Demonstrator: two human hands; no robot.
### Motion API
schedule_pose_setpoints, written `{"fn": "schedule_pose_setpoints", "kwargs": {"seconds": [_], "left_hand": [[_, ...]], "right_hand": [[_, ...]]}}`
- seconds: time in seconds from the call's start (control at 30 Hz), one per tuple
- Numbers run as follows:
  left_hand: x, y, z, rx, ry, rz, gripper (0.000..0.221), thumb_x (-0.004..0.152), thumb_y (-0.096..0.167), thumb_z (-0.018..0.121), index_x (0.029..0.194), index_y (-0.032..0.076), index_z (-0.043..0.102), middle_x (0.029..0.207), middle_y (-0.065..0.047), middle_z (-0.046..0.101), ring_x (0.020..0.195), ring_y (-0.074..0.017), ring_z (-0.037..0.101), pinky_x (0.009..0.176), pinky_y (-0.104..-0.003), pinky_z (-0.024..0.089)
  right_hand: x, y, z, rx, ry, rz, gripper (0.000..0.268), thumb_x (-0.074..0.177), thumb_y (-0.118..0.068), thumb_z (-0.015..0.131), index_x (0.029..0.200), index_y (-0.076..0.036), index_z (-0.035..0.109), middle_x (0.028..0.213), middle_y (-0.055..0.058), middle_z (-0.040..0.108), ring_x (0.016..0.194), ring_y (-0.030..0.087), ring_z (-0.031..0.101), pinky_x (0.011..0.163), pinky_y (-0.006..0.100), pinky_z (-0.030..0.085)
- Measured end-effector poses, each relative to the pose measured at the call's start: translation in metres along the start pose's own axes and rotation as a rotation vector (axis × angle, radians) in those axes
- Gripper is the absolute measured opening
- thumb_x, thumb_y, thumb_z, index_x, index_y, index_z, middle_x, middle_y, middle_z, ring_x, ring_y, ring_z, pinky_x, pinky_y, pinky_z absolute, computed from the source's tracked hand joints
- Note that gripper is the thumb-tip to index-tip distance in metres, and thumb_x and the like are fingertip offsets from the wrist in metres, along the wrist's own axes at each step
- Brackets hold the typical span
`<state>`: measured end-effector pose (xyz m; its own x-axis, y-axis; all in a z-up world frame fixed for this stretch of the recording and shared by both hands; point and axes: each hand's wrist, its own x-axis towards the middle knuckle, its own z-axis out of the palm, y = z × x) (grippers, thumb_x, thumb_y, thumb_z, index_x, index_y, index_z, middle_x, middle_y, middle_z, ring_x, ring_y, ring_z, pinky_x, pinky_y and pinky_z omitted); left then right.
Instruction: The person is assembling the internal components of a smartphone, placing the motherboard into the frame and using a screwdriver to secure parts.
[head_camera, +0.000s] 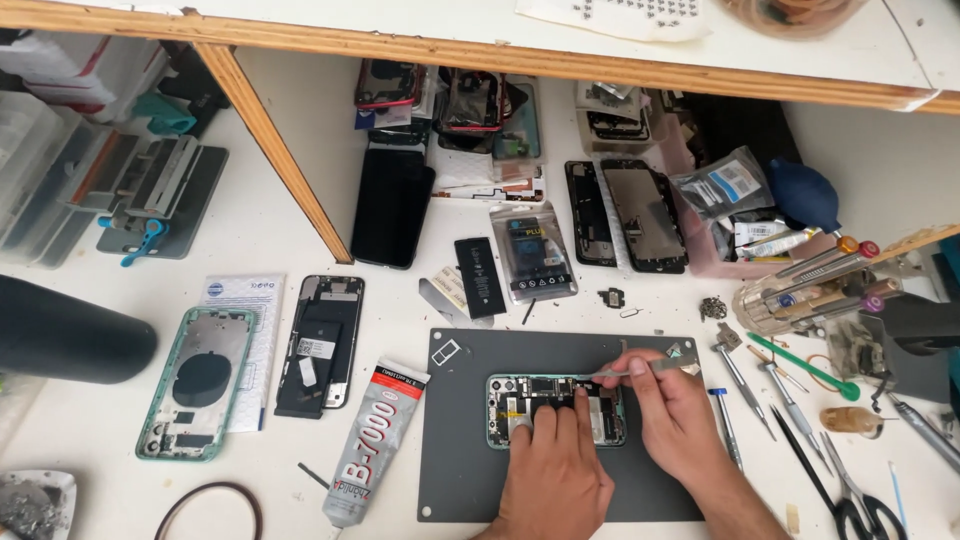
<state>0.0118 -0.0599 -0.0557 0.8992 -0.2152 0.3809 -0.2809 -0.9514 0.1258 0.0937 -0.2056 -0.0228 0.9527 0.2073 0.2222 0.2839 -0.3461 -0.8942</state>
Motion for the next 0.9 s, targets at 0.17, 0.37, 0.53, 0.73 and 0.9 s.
{"fn": "schedule_pose_setpoints", "kwargs": {"seconds": [0.17,0.37,0.53,0.73,0.9], "left_hand": [[-0.002,0.001,0.008,0.014,0.010,0.020,0.082,0.078,0.041,0.062,0.144,-0.007,0.056,0.090,-0.010,0.055,0.084,-0.0301,0.048,0.063,-0.045,0.041],[-0.001,0.002,0.009,0.007,0.037,0.016,0.078,0.077,0.037,0.060,0.142,-0.006,0.058,0.089,-0.010,0.054,0.082,-0.0292,0.047,0.061,-0.044,0.040],[-0.001,0.001,0.007,0.015,0.019,0.025,0.080,0.078,0.039,0.061,0.144,-0.006,0.057,0.090,-0.009,0.055,0.083,-0.0286,0.047,0.062,-0.043,0.039],[-0.001,0.001,0.004,0.022,-0.031,0.027,0.082,0.080,0.042,0.061,0.146,-0.006,0.055,0.091,-0.009,0.056,0.084,-0.0282,0.048,0.065,-0.043,0.041],[0.000,0.001,0.003,0.024,-0.021,0.021,0.076,0.083,0.037,0.057,0.145,-0.006,0.055,0.088,-0.009,0.055,0.081,-0.0280,0.047,0.064,-0.044,0.042]], "right_hand": [[0.001,-0.008,0.000,-0.091,-0.014,-0.030,0.032,0.107,-0.021,0.044,0.097,-0.003,0.068,0.083,0.008,0.078,0.087,0.018,0.080,0.088,0.028,0.060],[0.004,-0.010,0.000,-0.139,-0.044,-0.078,0.035,0.107,-0.022,0.043,0.095,-0.004,0.071,0.085,0.005,0.079,0.083,0.015,0.078,0.083,0.027,0.059],[0.003,-0.010,0.001,-0.190,-0.040,-0.066,0.036,0.106,-0.022,0.044,0.096,-0.004,0.073,0.085,0.004,0.080,0.081,0.014,0.079,0.081,0.026,0.060],[0.003,-0.012,0.002,-0.237,-0.057,-0.061,0.035,0.106,-0.025,0.044,0.095,-0.007,0.072,0.083,0.001,0.079,0.079,0.012,0.077,0.079,0.025,0.056],[0.002,-0.010,0.003,-0.245,-0.051,-0.078,0.031,0.106,-0.023,0.045,0.096,-0.008,0.071,0.081,0.001,0.079,0.077,0.011,0.078,0.079,0.025,0.058]]}}
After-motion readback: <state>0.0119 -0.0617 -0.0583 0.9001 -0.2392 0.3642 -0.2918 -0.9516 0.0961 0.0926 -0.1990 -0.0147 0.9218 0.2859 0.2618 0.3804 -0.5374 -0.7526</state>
